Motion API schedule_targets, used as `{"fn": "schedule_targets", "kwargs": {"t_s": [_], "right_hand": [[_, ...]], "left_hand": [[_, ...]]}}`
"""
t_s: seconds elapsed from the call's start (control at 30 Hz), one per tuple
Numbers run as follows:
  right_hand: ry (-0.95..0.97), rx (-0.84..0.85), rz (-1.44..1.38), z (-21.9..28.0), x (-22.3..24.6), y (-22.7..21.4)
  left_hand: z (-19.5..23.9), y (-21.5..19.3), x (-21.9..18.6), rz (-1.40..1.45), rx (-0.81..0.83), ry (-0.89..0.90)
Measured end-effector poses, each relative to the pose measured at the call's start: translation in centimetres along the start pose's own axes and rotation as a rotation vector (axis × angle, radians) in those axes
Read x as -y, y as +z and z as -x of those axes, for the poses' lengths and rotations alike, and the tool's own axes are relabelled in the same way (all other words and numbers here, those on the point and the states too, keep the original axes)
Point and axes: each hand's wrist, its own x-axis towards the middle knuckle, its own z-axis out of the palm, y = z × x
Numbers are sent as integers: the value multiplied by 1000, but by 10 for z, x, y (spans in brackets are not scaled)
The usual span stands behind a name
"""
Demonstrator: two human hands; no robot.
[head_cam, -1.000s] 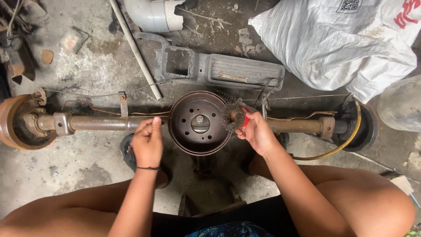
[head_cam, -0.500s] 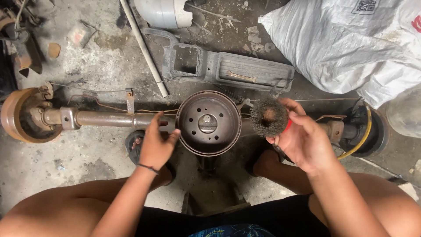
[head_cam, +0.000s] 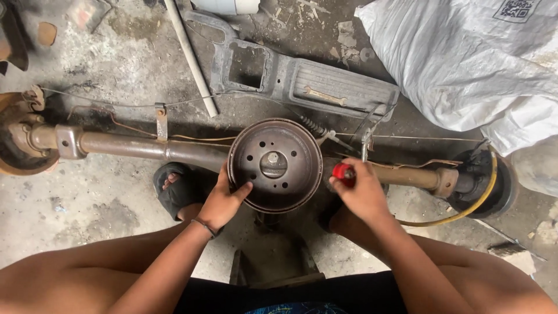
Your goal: The person cleans a brake drum using a wire brush and a red sanding disc. They rotate the drum to access different areas and switch between tools to remove rust and debris from the surface.
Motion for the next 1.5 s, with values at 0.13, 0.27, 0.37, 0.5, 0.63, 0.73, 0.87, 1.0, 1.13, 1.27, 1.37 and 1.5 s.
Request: {"fn": "schedule_targets", "kwargs": {"t_s": [0.13, 0.27, 0.37, 0.5, 0.63, 0.73, 0.87, 1.0, 1.13, 1.27, 1.37, 1.5], "right_hand": [[-78, -16, 245, -8, -9, 30], [-167, -54, 236, -18, -11, 39], [-152, -1, 183, -21, -11, 41], [-109, 68, 161, -24, -10, 41], [-136, 67, 143, -22, -1, 32], [-136, 57, 139, -21, 4, 29], [-140, 73, 179, -21, 0, 30], [-127, 30, 175, -27, -8, 32], [-120, -13, 102, -29, -14, 31], [-109, -56, 26, -30, -22, 36], [-119, -112, 36, -23, -14, 32], [-109, -284, 37, -13, 7, 15]], "left_hand": [[-19, -10, 14, -41, -41, 28], [-16, -16, 11, 33, -114, 125], [-26, -16, 27, 80, -146, 167], [-41, -15, 47, 177, -169, 247], [-46, -14, 54, 178, -185, 293], [-50, -14, 57, 202, -201, 316], [-50, -13, 63, 110, -338, 432], [-49, -20, 63, 37, -555, 520], [-59, -25, 71, 13, -667, 414], [-51, -25, 57, 55, -540, 444], [-48, -20, 61, 105, -406, 457], [-54, -13, 68, 133, -340, 281]]}}
